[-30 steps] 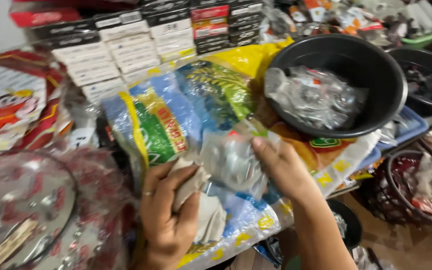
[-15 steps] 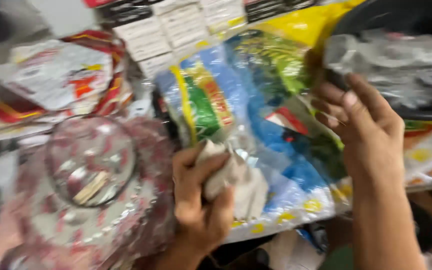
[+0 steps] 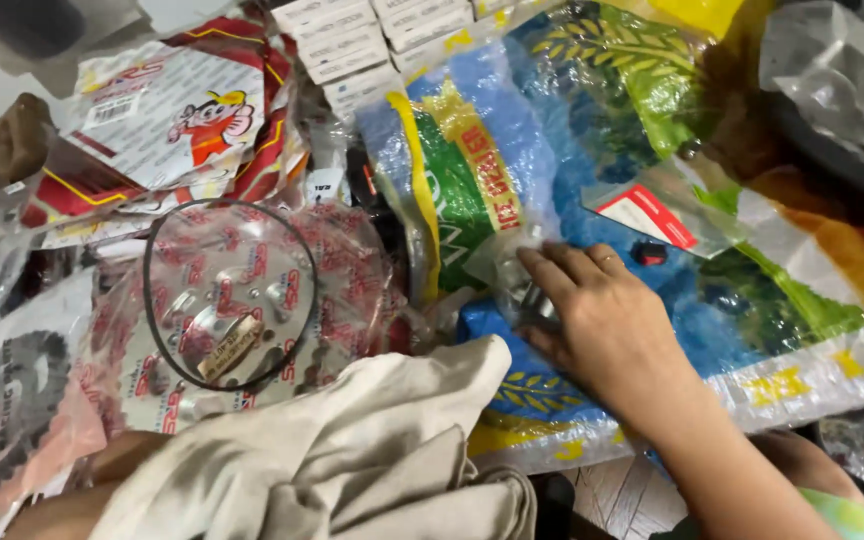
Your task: Sorting and organizing various motorcycle parts into different containers
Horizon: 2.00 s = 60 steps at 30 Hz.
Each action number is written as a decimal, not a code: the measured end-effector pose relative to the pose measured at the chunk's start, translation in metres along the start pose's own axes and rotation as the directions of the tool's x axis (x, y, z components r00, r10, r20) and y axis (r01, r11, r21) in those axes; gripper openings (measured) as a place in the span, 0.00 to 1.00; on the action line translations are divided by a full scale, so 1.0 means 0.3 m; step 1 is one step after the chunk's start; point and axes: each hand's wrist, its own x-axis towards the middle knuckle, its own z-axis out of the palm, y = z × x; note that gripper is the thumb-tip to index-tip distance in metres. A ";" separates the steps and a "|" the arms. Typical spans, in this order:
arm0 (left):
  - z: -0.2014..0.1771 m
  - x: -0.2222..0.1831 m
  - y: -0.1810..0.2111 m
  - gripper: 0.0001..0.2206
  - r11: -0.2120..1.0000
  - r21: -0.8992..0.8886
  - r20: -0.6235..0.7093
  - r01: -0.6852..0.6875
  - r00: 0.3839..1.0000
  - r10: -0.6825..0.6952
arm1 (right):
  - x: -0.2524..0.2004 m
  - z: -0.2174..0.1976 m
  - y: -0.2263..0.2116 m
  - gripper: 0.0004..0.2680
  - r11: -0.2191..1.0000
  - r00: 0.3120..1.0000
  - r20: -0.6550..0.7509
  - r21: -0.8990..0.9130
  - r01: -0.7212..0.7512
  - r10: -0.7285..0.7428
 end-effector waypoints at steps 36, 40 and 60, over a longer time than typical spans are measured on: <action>0.840 0.453 0.514 0.15 0.677 0.245 0.101 -0.694 0.712 0.694 | 0.024 -0.057 0.050 0.04 0.692 0.808 0.010 0.511 -0.510 0.589; 0.869 0.479 0.501 0.18 0.745 0.156 0.082 -0.648 0.760 0.645 | 0.004 -0.032 0.241 0.04 0.236 0.705 0.016 0.937 -0.259 0.709; 0.889 0.518 0.444 0.19 0.910 0.090 -0.201 -0.405 0.887 0.415 | -0.013 -0.121 -0.112 0.22 -0.456 0.770 0.456 0.856 -0.243 0.446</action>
